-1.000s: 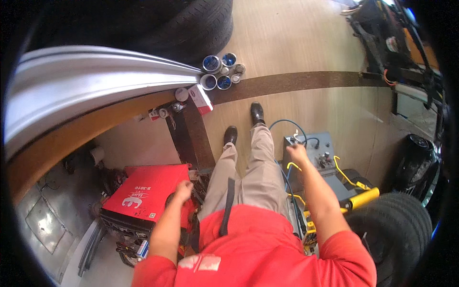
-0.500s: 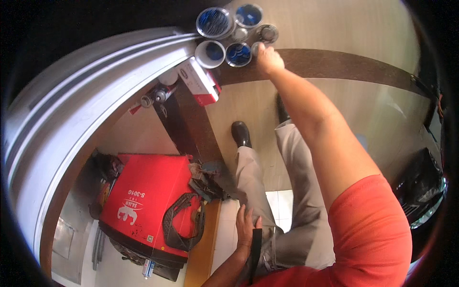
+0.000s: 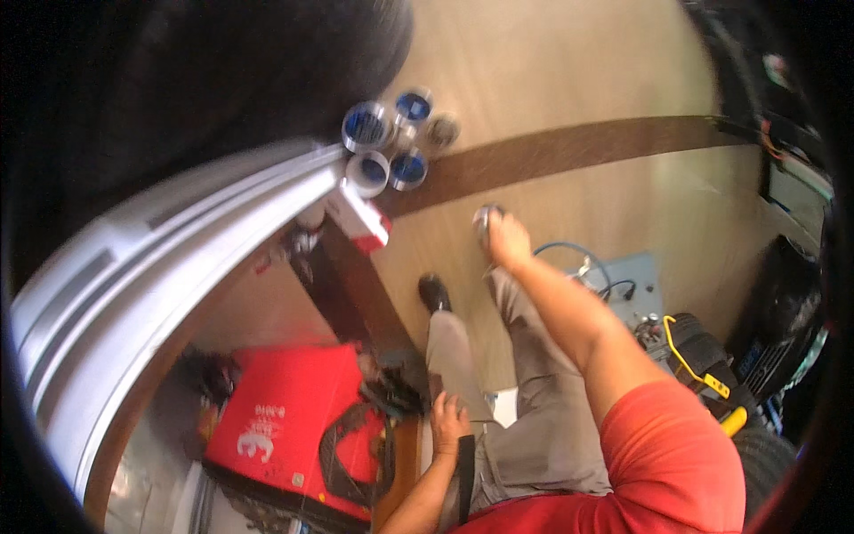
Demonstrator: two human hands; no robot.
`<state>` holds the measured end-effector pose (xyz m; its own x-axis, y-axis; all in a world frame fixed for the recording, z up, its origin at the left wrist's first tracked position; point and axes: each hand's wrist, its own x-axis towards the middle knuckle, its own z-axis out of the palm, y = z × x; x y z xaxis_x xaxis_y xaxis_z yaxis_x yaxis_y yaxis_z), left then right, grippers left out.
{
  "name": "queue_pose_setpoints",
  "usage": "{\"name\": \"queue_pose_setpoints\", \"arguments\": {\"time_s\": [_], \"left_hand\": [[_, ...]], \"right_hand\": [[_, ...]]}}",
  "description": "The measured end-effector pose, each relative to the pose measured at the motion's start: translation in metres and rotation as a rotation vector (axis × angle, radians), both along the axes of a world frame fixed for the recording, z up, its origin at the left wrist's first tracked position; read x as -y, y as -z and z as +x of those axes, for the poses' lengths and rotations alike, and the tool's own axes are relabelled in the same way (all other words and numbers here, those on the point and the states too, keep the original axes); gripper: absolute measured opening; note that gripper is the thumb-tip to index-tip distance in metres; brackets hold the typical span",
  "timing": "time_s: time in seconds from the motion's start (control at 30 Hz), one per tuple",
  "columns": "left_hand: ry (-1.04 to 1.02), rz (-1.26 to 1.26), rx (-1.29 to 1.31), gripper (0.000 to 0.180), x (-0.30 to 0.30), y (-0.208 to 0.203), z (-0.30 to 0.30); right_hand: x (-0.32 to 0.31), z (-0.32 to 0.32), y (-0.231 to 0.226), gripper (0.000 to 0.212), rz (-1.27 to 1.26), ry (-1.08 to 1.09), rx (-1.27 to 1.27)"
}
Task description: The person works on a car wheel arch panel, using a power drill to grind a section, then a pneumatic sander to smooth the area, and finally applies a substance from a can with a brush. The task involves multiple tools and sequential surface preparation steps.
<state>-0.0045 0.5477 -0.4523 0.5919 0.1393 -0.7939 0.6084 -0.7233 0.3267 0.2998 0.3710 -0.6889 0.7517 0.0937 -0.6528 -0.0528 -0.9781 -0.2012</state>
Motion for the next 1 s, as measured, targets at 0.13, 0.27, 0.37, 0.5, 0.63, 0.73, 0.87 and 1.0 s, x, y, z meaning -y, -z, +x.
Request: {"name": "queue_pose_setpoints", "arguments": {"time_s": [0.13, 0.27, 0.37, 0.5, 0.63, 0.73, 0.87, 1.0], "left_hand": [[-0.187, 0.004, -0.154, 0.039, -0.044, 0.022, 0.031], [0.060, -0.087, 0.090, 0.063, -0.060, -0.027, 0.133], [0.457, -0.486, 0.464, 0.085, -0.025, -0.130, 0.201], [1.055, -0.771, 0.777, 0.096, 0.050, -0.266, 0.215], [1.095, -0.779, 1.016, 0.083, 0.101, -0.335, 0.165], [1.094, -0.780, 1.024, 0.074, 0.133, -0.360, 0.118], [1.096, -0.810, 0.600, 0.054, 0.179, -0.376, 0.070], [1.025, -1.137, 0.066, 0.055, 0.224, -0.395, 0.042]], "right_hand": [[0.033, -0.047, -0.169, 0.029, 0.104, 0.209, -0.051], [0.048, -0.101, -0.348, 0.039, 0.209, 0.222, 0.062], [0.050, -0.143, -0.460, 0.043, 0.340, 0.364, 0.238], [0.049, -0.200, -0.565, 0.046, 0.579, 0.626, 0.454], [0.065, -0.264, -0.622, 0.043, 0.480, 0.712, 0.725], [0.091, -0.305, -0.639, 0.043, 0.289, 0.693, 0.853], [0.146, -0.354, -0.651, 0.032, 0.099, 0.476, 0.937], [0.194, -0.405, -0.673, 0.022, 0.232, 0.393, 1.027]]}}
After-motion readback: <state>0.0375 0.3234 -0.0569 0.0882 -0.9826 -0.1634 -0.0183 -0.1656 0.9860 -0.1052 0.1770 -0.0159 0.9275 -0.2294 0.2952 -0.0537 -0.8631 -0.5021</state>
